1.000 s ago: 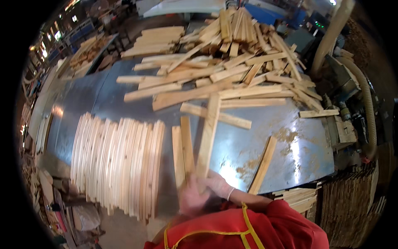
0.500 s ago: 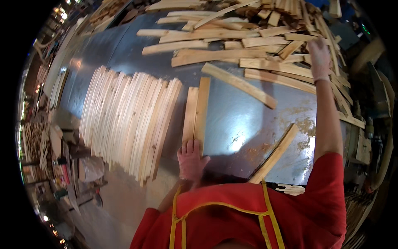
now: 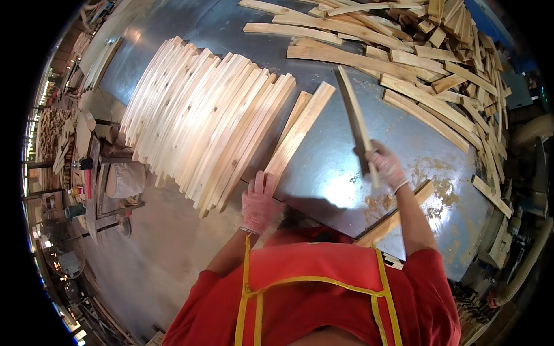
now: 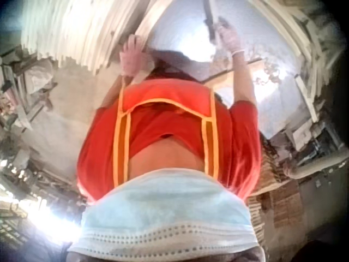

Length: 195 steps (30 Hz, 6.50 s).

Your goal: The person picks up thin wooden planks from a scattered pile on a metal table and arranges them into a neat, aligned stack. The person uses both hands to handle the planks, ensuring they are straight and organized.

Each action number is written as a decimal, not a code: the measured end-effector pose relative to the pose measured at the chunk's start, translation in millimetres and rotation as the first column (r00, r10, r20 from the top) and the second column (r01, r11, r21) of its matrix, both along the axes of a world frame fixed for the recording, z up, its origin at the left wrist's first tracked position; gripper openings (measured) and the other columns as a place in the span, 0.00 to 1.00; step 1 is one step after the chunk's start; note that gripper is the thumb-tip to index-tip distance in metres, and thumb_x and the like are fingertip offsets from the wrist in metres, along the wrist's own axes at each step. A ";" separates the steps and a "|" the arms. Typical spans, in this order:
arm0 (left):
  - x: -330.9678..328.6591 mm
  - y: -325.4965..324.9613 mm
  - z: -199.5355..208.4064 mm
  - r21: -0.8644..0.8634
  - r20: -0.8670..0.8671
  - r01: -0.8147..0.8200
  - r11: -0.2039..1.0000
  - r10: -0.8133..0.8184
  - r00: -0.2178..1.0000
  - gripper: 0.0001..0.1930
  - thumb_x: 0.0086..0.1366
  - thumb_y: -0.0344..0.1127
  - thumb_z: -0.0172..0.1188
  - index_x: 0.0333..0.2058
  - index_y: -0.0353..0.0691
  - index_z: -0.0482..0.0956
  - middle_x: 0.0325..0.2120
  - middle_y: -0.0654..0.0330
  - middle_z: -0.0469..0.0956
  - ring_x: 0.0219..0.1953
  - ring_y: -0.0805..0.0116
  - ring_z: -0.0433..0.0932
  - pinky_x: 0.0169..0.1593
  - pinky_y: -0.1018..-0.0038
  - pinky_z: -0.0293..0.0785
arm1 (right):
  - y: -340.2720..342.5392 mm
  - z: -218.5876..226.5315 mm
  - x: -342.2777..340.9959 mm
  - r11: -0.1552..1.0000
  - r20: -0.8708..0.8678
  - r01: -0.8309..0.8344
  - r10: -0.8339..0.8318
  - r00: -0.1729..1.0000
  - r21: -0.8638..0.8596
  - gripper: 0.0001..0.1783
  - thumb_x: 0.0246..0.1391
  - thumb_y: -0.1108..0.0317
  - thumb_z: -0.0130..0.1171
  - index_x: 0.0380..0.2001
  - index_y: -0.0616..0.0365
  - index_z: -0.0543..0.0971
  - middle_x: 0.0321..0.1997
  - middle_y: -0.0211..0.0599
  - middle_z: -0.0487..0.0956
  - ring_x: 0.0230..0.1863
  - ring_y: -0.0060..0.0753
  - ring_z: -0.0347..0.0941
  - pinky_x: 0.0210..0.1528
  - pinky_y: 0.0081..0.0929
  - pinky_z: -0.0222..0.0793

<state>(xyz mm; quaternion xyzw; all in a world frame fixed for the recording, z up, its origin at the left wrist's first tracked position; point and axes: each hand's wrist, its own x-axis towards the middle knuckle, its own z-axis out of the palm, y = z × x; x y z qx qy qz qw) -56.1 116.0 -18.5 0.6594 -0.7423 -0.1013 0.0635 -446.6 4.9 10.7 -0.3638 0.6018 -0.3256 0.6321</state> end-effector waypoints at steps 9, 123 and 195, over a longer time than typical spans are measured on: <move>36.8 -7.9 18.1 0.402 -0.519 0.025 0.915 0.205 0.829 0.44 0.56 0.38 0.66 0.72 0.40 0.61 0.68 0.41 0.68 0.65 0.39 0.73 0.66 0.54 0.73 | 81.4 -23.5 166.9 0.971 0.065 -0.237 0.236 0.969 0.003 0.40 0.66 0.54 0.59 0.74 0.65 0.63 0.64 0.53 0.79 0.65 0.44 0.76 0.68 0.34 0.69; -241.1 -109.5 65.6 0.183 -0.690 0.771 0.610 -0.479 0.543 0.43 0.63 0.49 0.69 0.71 0.36 0.62 0.60 0.39 0.74 0.59 0.37 0.76 0.61 0.52 0.75 | 38.3 43.7 -60.5 0.816 0.408 0.556 -0.458 0.790 -0.159 0.52 0.55 0.72 0.68 0.79 0.58 0.54 0.64 0.47 0.76 0.62 0.39 0.74 0.66 0.33 0.71; -278.7 -210.2 -48.0 -0.185 -0.072 0.259 0.948 -0.276 0.959 0.35 0.59 0.51 0.69 0.62 0.41 0.75 0.64 0.55 0.69 0.71 0.50 0.62 0.76 0.48 0.53 | -69.7 35.8 -262.8 0.635 -0.731 -0.438 0.678 -0.078 0.636 0.26 0.64 0.48 0.52 0.47 0.59 0.86 0.52 0.49 0.86 0.58 0.50 0.82 0.60 0.49 0.74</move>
